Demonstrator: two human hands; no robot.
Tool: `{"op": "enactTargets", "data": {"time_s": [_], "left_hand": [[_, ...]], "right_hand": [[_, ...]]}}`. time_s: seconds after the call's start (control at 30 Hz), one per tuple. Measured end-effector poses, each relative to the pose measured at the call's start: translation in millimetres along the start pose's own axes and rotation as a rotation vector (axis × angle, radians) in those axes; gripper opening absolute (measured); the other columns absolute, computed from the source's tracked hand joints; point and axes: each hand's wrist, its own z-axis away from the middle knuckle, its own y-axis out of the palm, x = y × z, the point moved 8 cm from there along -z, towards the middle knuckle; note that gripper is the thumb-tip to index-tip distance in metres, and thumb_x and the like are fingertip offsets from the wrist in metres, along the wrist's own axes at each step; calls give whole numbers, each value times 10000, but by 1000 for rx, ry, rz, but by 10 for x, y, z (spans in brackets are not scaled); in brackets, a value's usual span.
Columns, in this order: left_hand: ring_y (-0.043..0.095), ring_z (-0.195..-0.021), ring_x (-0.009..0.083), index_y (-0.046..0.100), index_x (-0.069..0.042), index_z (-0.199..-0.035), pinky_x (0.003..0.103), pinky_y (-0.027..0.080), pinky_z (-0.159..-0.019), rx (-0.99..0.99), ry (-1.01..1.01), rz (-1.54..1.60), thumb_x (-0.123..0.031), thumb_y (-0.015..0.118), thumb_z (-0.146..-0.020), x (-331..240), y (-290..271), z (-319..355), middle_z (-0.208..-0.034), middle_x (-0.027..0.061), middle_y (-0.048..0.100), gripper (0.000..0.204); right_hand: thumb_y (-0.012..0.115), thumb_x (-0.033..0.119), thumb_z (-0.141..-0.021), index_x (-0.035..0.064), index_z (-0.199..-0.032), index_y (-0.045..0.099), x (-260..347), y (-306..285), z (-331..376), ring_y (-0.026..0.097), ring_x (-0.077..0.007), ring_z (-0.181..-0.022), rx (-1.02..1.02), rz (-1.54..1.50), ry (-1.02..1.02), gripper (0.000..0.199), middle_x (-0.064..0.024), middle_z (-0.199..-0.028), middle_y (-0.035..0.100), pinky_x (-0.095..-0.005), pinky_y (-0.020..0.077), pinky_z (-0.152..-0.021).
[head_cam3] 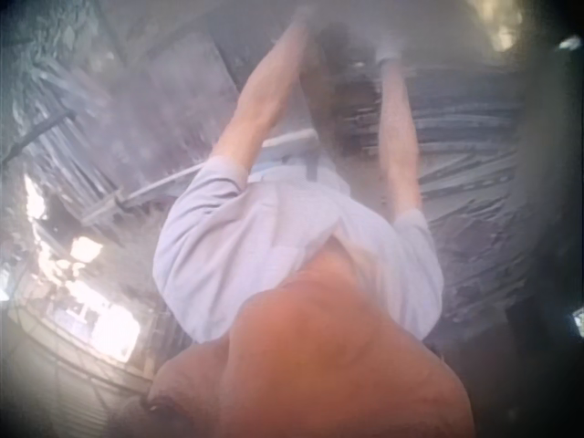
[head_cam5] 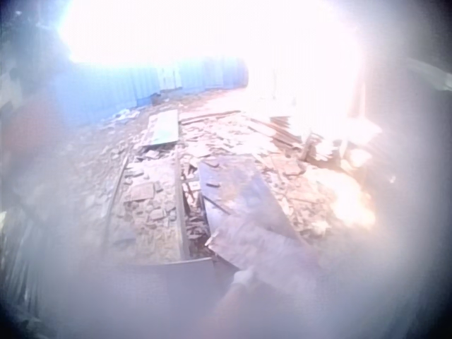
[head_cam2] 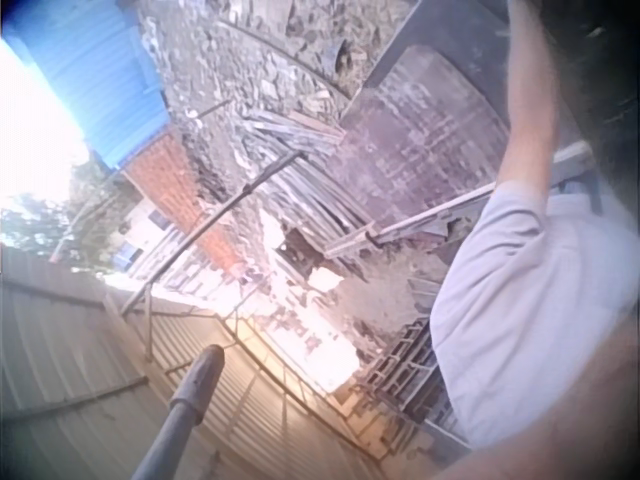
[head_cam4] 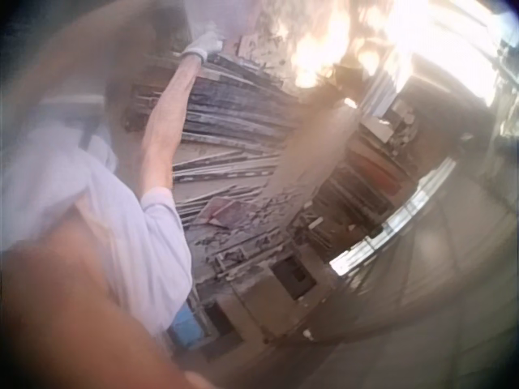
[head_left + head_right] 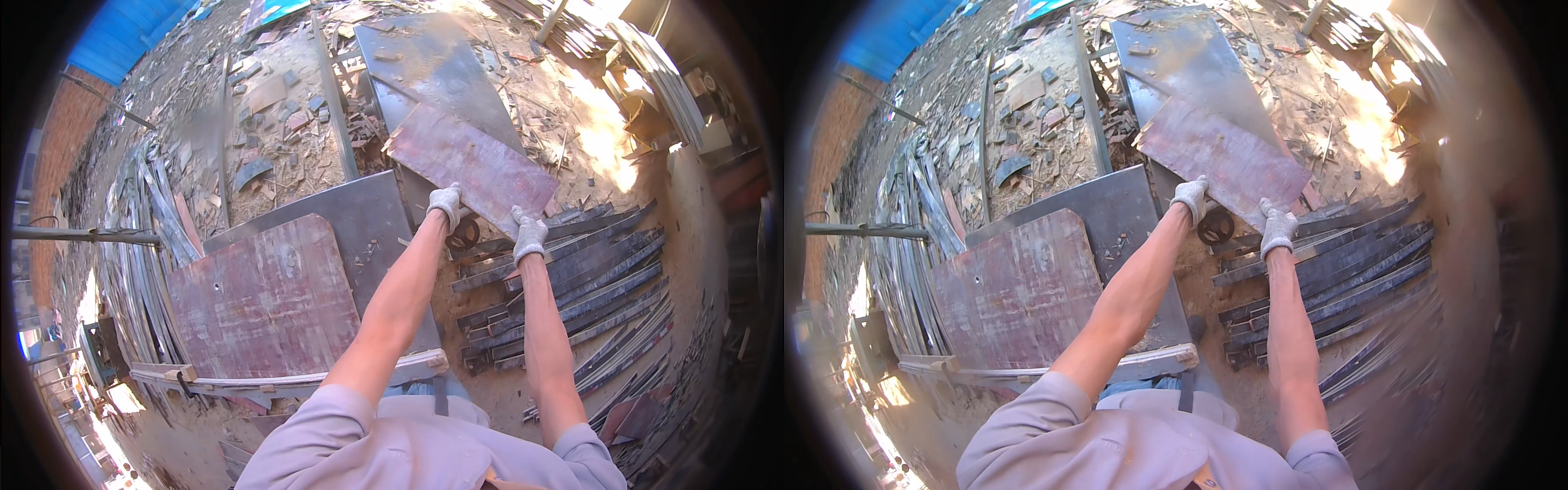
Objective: The person uses a table saw to cut large wooden panels into smaller pieces. They position each panel, feed it through the saw, and stack the cut pieces on the floor.
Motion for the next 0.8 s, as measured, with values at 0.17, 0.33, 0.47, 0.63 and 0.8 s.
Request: {"op": "enactTargets", "data": {"time_s": [0.17,0.33,0.47,0.63,0.8], "left_hand": [[689,-900,268,646,6,-1190,451,668,-811,32,18,47,-256,684,-1032,-184,200,-244,-1076,144,667,308],[695,-928,266,651,-21,-1219,474,659,-781,21,16,-87,-251,669,-1036,-401,205,-282,-1116,130,671,294],[701,-963,277,681,-21,-1230,473,618,-779,-57,65,-189,-304,659,-1036,-609,-125,-586,-1145,136,701,344],[713,-1027,274,729,34,-1196,424,535,-908,-142,259,-630,-457,575,-1033,-1230,-771,-953,-1155,190,772,540],[675,-839,230,738,8,-1186,400,543,-774,-301,406,-987,-391,661,-1022,-1502,-885,-691,-1045,121,752,439]], "right_hand": [[874,98,-835,-80,-1153,702,234,241,-294,675,-200,-924,76,16,-146,403,-116,-1109,746,-367,555,-852],[877,95,-827,-88,-1137,711,228,380,-229,675,-212,-902,-22,50,-139,397,-126,-1098,748,-378,558,-829],[874,75,-827,-83,-1161,707,176,658,-10,686,-232,-892,-36,-7,-25,406,-130,-1109,746,-382,567,-822],[904,107,-815,-85,-1152,704,77,1106,519,696,-254,-911,-81,-8,91,437,-149,-1114,750,-391,571,-829],[899,242,-854,-129,-1325,598,-198,1245,1145,681,-270,-1110,-95,136,289,670,-177,-1342,685,-390,559,-927]]}}
